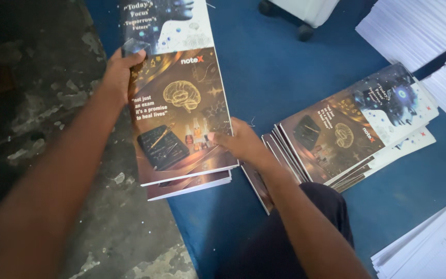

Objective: The person sits on the floor and assembles notebooks by inserting folded index pages into printed covers. They repeatedly pick up a cover, insert a folded sheet, and place the completed unit onto a growing stack.

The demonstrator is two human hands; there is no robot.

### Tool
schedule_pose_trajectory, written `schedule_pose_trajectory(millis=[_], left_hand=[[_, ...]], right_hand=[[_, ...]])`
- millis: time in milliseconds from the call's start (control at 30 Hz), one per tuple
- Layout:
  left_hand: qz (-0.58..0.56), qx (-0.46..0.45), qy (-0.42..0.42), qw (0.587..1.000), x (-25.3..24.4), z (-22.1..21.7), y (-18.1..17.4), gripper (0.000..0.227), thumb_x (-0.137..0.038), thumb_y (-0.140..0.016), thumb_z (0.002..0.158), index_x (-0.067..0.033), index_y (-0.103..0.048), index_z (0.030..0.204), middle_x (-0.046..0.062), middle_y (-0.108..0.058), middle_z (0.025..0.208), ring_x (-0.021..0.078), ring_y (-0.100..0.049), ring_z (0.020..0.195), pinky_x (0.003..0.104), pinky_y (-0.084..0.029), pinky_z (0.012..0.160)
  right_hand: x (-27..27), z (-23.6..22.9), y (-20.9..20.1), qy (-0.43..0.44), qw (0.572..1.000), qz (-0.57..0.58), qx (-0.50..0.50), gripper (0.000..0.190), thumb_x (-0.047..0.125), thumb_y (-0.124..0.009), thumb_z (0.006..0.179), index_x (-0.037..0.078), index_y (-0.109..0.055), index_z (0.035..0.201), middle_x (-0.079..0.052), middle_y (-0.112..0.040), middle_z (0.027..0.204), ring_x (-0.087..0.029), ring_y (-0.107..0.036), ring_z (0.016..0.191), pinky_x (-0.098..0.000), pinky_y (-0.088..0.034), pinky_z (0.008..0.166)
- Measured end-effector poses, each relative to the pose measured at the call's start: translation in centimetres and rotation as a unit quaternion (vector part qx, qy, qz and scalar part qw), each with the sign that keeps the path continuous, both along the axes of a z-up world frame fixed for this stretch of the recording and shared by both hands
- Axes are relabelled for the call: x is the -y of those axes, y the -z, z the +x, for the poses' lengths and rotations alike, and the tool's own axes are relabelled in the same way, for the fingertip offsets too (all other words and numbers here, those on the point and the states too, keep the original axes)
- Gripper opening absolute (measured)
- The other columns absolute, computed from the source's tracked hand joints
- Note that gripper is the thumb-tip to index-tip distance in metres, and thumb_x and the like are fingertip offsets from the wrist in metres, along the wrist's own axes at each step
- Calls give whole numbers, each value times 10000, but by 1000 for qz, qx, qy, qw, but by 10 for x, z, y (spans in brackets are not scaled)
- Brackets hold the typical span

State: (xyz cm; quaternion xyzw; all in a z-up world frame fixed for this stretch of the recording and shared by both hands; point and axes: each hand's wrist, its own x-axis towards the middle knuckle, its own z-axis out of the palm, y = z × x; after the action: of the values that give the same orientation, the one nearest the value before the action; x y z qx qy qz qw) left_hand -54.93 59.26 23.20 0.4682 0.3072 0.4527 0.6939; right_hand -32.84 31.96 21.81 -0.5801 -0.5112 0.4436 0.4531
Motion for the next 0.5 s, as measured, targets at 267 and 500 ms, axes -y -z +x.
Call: schedule_pose_trajectory(millis=[267, 500], left_hand=[[-91, -225, -51, 969, -3, -12, 60, 394, -147, -758, 861, -61, -599, 1211, 98, -696, 1022, 239, -688, 862, 453, -553, 734], [-23, -312, -25, 950, -12, -17, 80, 250, -149, -782, 819, -17, -725, 1024, 112, -748, 960, 247, -729, 851, 380, -578, 750]], right_hand=[[-4, -11, 75, -5, 992, -97, -79, 367, 217, -752, 856, -5, -718, 1147, -101, -757, 984, -195, -683, 870, -349, -549, 790], [-2, -11, 89, 16, 997, -60, 54, 436, 224, -765, 832, -20, -663, 1179, -141, -764, 1050, -222, -721, 981, -342, -537, 904]])
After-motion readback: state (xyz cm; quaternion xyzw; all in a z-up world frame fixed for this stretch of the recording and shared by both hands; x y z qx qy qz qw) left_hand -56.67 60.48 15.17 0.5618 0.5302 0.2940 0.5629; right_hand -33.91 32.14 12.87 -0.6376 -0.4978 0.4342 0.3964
